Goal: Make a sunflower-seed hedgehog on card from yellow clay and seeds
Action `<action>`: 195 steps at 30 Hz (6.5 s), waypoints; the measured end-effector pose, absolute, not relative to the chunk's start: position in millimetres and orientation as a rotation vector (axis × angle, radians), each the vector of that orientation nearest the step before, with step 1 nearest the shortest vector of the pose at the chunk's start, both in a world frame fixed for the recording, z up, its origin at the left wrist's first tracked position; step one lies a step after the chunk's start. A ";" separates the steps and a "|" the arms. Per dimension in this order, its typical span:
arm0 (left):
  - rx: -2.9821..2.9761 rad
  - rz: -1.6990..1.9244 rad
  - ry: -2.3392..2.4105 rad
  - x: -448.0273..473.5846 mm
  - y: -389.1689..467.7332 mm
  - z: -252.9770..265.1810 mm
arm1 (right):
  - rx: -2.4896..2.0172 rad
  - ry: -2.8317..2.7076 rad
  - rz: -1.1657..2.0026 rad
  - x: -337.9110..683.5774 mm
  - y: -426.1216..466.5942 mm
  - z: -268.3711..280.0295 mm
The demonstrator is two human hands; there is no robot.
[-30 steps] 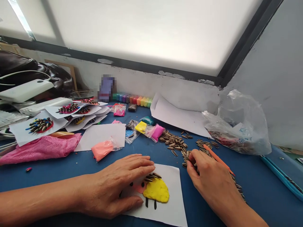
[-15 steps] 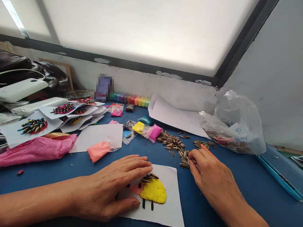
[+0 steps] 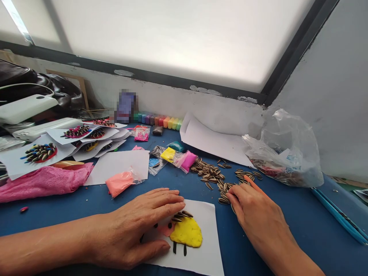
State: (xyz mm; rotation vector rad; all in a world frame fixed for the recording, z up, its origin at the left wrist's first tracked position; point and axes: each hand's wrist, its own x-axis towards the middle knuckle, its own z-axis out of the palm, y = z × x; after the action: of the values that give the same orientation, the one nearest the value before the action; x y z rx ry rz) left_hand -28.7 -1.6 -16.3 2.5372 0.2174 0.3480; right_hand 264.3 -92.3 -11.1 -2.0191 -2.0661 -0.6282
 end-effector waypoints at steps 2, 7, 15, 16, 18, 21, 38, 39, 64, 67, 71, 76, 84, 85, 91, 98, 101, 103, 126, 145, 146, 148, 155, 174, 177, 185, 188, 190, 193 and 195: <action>2.531 0.357 0.215 -29.1 -1.7 -16.0 | -2.026 -2.060 -0.608 264.2 -92.7 -9.9; 2.506 0.362 0.222 -29.3 -2.2 -15.6 | -2.040 -2.069 -0.409 261.1 -94.9 -3.9; 2.510 0.363 0.219 -29.2 -2.3 -17.0 | -2.010 -2.074 -0.151 258.5 -93.9 -8.8; 2.514 0.361 0.217 -29.4 -2.2 -16.9 | -2.010 -2.067 -0.184 258.6 -93.6 -9.3; 2.522 0.353 0.216 -29.7 -2.1 -16.7 | -1.994 -2.038 -0.288 258.7 -93.4 -8.6; 2.527 0.347 0.223 -29.8 -1.9 -16.8 | -1.980 -1.991 -0.330 257.3 -93.9 -3.7; 2.506 0.321 0.227 -28.9 -1.9 -14.8 | -1.986 -1.893 -0.248 249.9 -93.6 -2.9; 2.509 0.313 0.227 -29.1 -1.8 -15.0 | -1.981 -1.889 -0.260 249.6 -93.3 -3.0; 2.551 0.371 0.201 -29.8 -1.4 -17.8 | -1.943 -2.069 -0.583 251.3 -90.3 -15.7; 2.564 0.381 0.189 -29.2 -0.7 -17.1 | -1.925 -2.009 -0.568 249.7 -92.3 -6.3; 2.564 0.391 0.185 -28.8 0.0 -17.6 | -1.921 -1.900 -0.126 233.7 -99.5 7.4; 2.550 0.409 0.181 -29.8 0.1 -20.8 | -1.749 -1.924 0.266 208.0 -107.6 14.1; 2.546 0.422 0.163 -29.8 1.3 -24.0 | -1.691 -2.022 0.278 196.1 -110.8 3.2; 2.547 0.415 0.164 -29.8 1.3 -24.1 | -1.684 -2.030 0.261 195.8 -111.0 1.5; 2.542 0.391 0.172 -29.9 1.1 -23.0 | -1.679 -2.016 0.269 191.6 -110.8 -1.6; 2.559 0.423 0.172 -28.9 1.0 -24.4 | -1.646 -2.047 0.192 191.0 -111.7 -4.9; 2.559 0.419 0.173 -28.8 1.3 -24.7 | -1.609 -2.079 0.163 190.7 -111.8 -7.2; 2.557 0.415 0.173 -28.9 1.3 -24.4 | -1.596 -2.089 0.140 190.1 -111.3 -8.6; 2.568 0.421 0.169 -29.2 0.6 -24.1 | -1.584 -2.263 -0.016 192.1 -112.1 -19.9; 2.573 0.427 0.165 -28.7 1.6 -23.3 | -1.592 -2.228 -0.217 184.9 -111.4 -7.7; 2.570 0.427 0.165 -28.6 1.7 -23.0 | -1.588 -2.239 -0.218 184.6 -111.7 -7.8; 2.565 0.431 0.167 -28.5 1.6 -22.7 | -1.570 -2.268 -0.236 184.9 -112.3 -9.6; 2.550 0.401 0.180 -29.1 0.1 -20.9 | -1.548 -2.335 -0.312 185.7 -112.7 -14.8; 2.531 0.417 0.208 -29.5 -2.5 -20.1 | -1.666 -2.269 -0.441 202.7 -109.4 -4.4; 2.522 0.425 0.206 -29.3 -2.2 -18.4 | -1.850 -2.126 -0.693 230.3 -104.4 3.7; 2.528 0.369 0.193 -29.1 -2.0 -16.5 | -2.130 -2.079 -0.501 258.4 -99.7 -5.9; 2.521 0.356 0.197 -29.3 -2.0 -16.7 | -2.135 -2.083 -0.479 254.6 -97.8 -9.6; 2.518 0.366 0.202 -29.4 -2.1 -17.3 | -2.132 -2.086 -0.491 252.7 -96.5 -10.1; 2.520 0.408 0.203 -29.5 -2.1 -18.7 | -2.125 -2.044 -0.535 251.8 -95.7 -8.8; 2.530 0.410 0.201 -29.4 -1.8 -19.0 | -2.110 -2.015 -0.560 252.4 -96.0 -7.2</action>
State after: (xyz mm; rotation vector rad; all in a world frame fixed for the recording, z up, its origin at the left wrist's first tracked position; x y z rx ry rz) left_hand -29.4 -1.8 -19.0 2.5297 0.2007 0.4100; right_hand 252.4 -96.0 -7.2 -2.1096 -2.0152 -0.5600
